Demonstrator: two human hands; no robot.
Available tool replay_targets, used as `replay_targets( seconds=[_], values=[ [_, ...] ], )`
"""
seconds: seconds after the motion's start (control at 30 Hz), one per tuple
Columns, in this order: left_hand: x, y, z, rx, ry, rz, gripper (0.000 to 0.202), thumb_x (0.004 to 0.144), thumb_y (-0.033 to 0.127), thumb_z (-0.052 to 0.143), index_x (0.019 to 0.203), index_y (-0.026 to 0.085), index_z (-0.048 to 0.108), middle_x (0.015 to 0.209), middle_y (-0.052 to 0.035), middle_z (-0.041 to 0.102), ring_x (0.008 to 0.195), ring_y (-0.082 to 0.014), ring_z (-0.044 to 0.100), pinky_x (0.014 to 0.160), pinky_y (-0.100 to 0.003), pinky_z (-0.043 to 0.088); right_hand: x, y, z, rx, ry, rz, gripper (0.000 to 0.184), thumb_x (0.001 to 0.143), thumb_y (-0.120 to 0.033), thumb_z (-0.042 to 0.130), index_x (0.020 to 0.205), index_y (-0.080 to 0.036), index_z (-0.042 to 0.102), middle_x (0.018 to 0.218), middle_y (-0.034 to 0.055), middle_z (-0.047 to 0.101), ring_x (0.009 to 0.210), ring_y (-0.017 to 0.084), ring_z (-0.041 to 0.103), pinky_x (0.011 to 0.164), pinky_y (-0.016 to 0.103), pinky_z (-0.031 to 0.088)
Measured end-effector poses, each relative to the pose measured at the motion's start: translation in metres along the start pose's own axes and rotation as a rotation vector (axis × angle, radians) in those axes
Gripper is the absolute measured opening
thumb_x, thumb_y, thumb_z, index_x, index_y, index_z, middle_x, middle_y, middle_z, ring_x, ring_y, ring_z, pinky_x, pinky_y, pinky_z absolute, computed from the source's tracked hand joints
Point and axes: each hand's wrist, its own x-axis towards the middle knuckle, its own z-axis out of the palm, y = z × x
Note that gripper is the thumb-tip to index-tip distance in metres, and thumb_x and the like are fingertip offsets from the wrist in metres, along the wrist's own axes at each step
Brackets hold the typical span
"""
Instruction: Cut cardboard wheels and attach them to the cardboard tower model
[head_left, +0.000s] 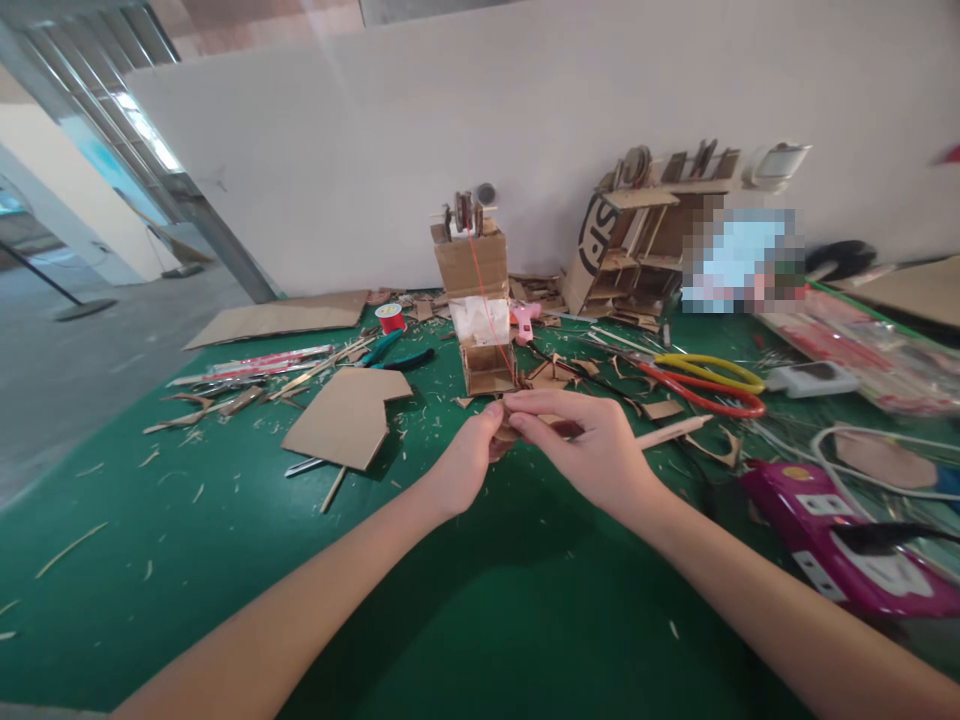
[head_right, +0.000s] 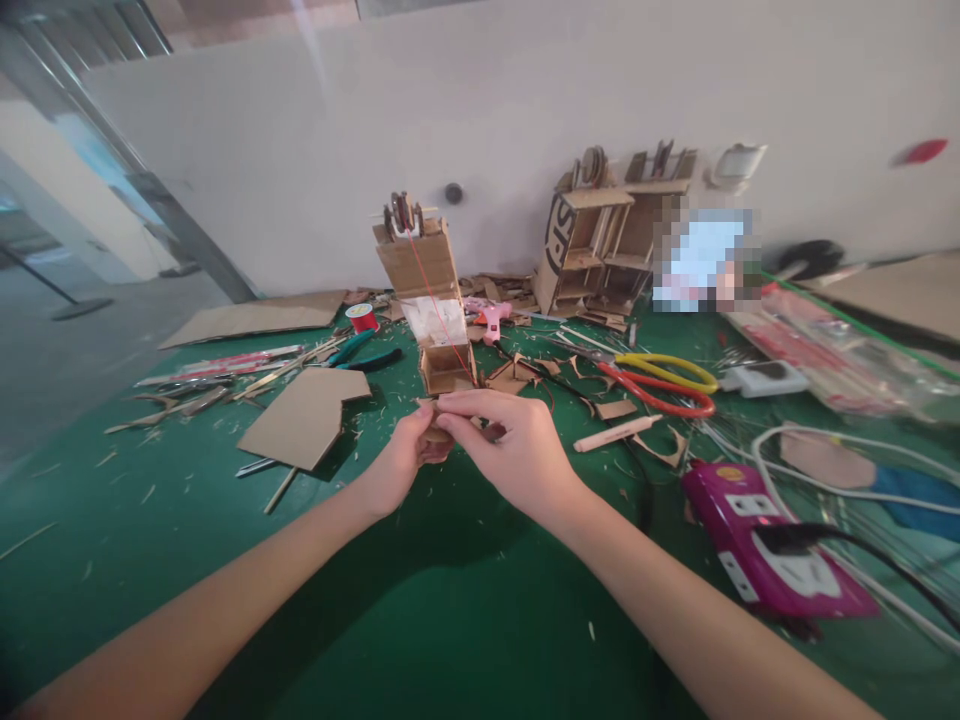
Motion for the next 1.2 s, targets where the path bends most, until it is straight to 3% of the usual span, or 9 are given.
replay_targets(
  seconds=[0.17,0.37,0.47,0.57,0.7,0.8,0.93,1.2],
  values=[
    [-0.001,0.0,-0.001,-0.019,-0.013,0.038,0.04,0.093,0.047,0.028,0.072,0.021,0.048,0.059,0.0019,0.046,0.066,-0.0168,0.045,0.072,-0.03,0.036,0.002,0.0,0.001,0.025,-0.013,0.009,0.017,0.082,-0.022,0.064,0.091,-0.023,0.078,0.098,0.0041,0.077,0.09,0.023,0.073,0.072,0.033,0.063],
    [-0.002,0.004,0.0,-0.006,-0.004,0.092,0.04,0.095,0.046,0.032,0.068,0.02,0.044,0.054,0.0044,0.036,0.055,-0.0131,0.033,0.057,-0.027,0.031,0.001,0.0,0.001,-0.016,-0.022,-0.045,0.018,0.083,-0.019,0.063,0.091,-0.024,0.078,0.1,0.0035,0.076,0.09,0.022,0.073,0.074,0.034,0.064],
    [-0.003,0.005,0.001,-0.01,0.034,0.076,0.043,0.094,0.051,0.032,0.068,0.02,0.045,0.057,0.0037,0.039,0.055,-0.0121,0.034,0.055,-0.026,0.029,0.002,-0.003,0.0,-0.069,-0.042,-0.099,0.021,0.084,-0.017,0.061,0.093,-0.025,0.077,0.102,0.0033,0.075,0.093,0.022,0.072,0.078,0.035,0.063],
    [-0.004,0.005,0.002,-0.01,0.044,0.071,0.045,0.092,0.056,0.034,0.07,0.02,0.048,0.059,0.0029,0.045,0.058,-0.0122,0.041,0.058,-0.026,0.034,0.002,-0.008,-0.002,-0.157,-0.051,-0.216,0.023,0.086,-0.014,0.058,0.095,-0.024,0.076,0.102,0.0033,0.075,0.094,0.021,0.071,0.085,0.035,0.06],
    [-0.003,0.007,0.003,-0.038,0.079,0.013,0.042,0.093,0.05,0.032,0.07,0.019,0.047,0.057,0.0033,0.045,0.058,-0.0123,0.043,0.061,-0.026,0.037,0.002,-0.011,-0.002,-0.23,-0.06,-0.325,0.022,0.087,-0.013,0.057,0.094,-0.019,0.076,0.102,0.0055,0.075,0.093,0.02,0.071,0.086,0.032,0.059],
    [-0.002,0.008,0.005,-0.025,0.119,-0.018,0.039,0.094,0.043,0.028,0.071,0.019,0.048,0.06,0.002,0.049,0.063,-0.0137,0.047,0.064,-0.027,0.039,0.001,-0.009,-0.001,-0.23,-0.041,-0.314,0.021,0.087,-0.014,0.058,0.093,-0.021,0.076,0.101,0.0043,0.076,0.092,0.02,0.071,0.085,0.033,0.059],
    [-0.002,0.003,0.003,0.007,0.151,0.0,0.039,0.092,0.046,0.03,0.076,0.019,0.052,0.07,0.0001,0.057,0.076,-0.0168,0.053,0.072,-0.029,0.043,-0.001,-0.004,0.002,-0.232,-0.016,-0.32,0.021,0.088,-0.016,0.058,0.094,-0.025,0.076,0.102,0.0026,0.075,0.092,0.021,0.071,0.085,0.037,0.059],
    [-0.002,-0.001,0.002,0.03,0.162,0.013,0.041,0.091,0.049,0.03,0.083,0.019,0.057,0.076,-0.0015,0.059,0.075,-0.0175,0.053,0.073,-0.031,0.045,-0.003,0.003,0.007,-0.2,0.025,-0.309,0.021,0.088,-0.017,0.059,0.094,-0.027,0.076,0.101,0.0027,0.076,0.094,0.022,0.071,0.086,0.039,0.059]
  ],
)
